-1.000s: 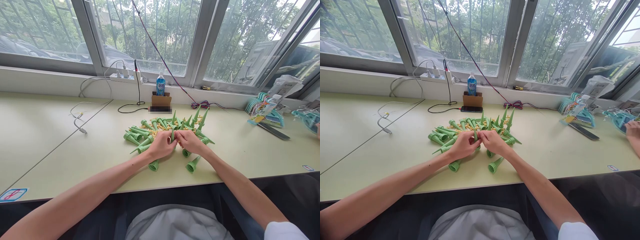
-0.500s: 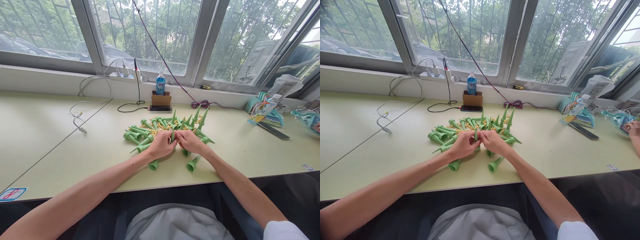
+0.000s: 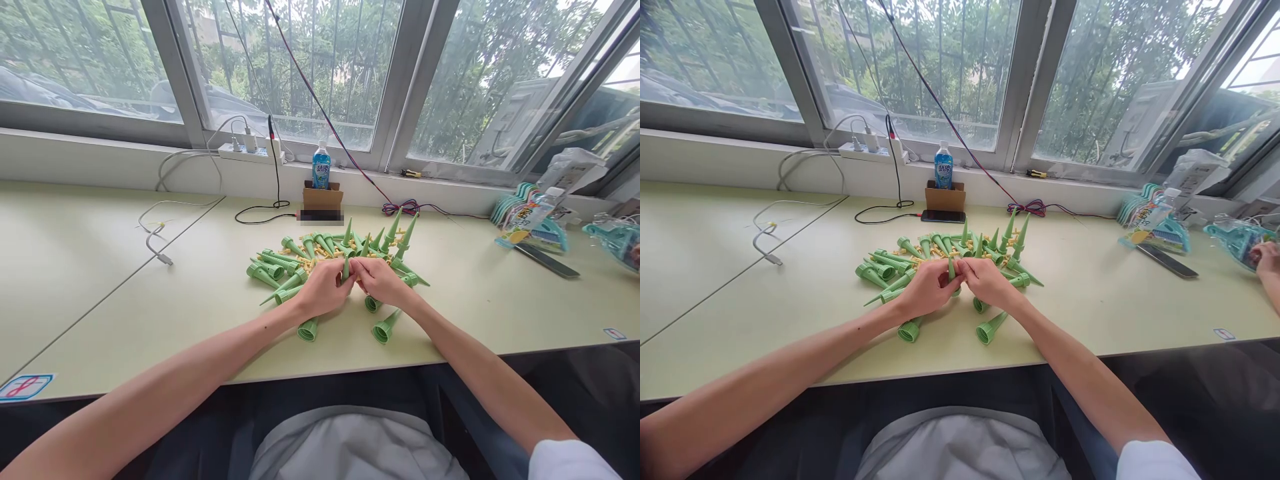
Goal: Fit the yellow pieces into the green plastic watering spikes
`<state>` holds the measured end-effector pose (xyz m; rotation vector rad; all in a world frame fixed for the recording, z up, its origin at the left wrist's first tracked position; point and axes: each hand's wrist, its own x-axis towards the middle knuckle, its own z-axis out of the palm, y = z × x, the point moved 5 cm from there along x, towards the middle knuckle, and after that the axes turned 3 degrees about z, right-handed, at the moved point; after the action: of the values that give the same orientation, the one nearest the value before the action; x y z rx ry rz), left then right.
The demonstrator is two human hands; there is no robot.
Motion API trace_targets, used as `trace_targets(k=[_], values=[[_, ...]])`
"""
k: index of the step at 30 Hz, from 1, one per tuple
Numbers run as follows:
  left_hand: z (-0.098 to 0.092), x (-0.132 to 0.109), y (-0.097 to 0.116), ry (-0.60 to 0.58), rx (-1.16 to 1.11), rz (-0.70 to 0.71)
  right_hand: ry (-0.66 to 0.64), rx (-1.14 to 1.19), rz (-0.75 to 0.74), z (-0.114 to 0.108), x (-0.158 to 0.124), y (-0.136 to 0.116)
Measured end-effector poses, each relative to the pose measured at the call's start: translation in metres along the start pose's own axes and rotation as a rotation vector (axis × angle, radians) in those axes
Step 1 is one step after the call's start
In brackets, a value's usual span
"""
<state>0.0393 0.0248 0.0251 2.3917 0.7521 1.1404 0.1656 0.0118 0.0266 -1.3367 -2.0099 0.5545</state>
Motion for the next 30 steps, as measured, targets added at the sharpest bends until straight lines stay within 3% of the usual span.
trace_targets(k=[11, 20, 30], values=[[-0.008, 0.004, -0.012, 0.116, -0.157, -0.098, 0.116, 0.244, 0.002, -0.003, 0.0, 0.002], [-0.007, 0.003, -0.006, 0.107, -0.089, 0.007, 0.144, 0.26, 0.06, -0.002, 0.002, 0.009], [-0.013, 0.006, -0.007, 0.121, -0.313, -0.138, 0.139, 0.349, 0.032, -0.002, 0.002, 0.006]])
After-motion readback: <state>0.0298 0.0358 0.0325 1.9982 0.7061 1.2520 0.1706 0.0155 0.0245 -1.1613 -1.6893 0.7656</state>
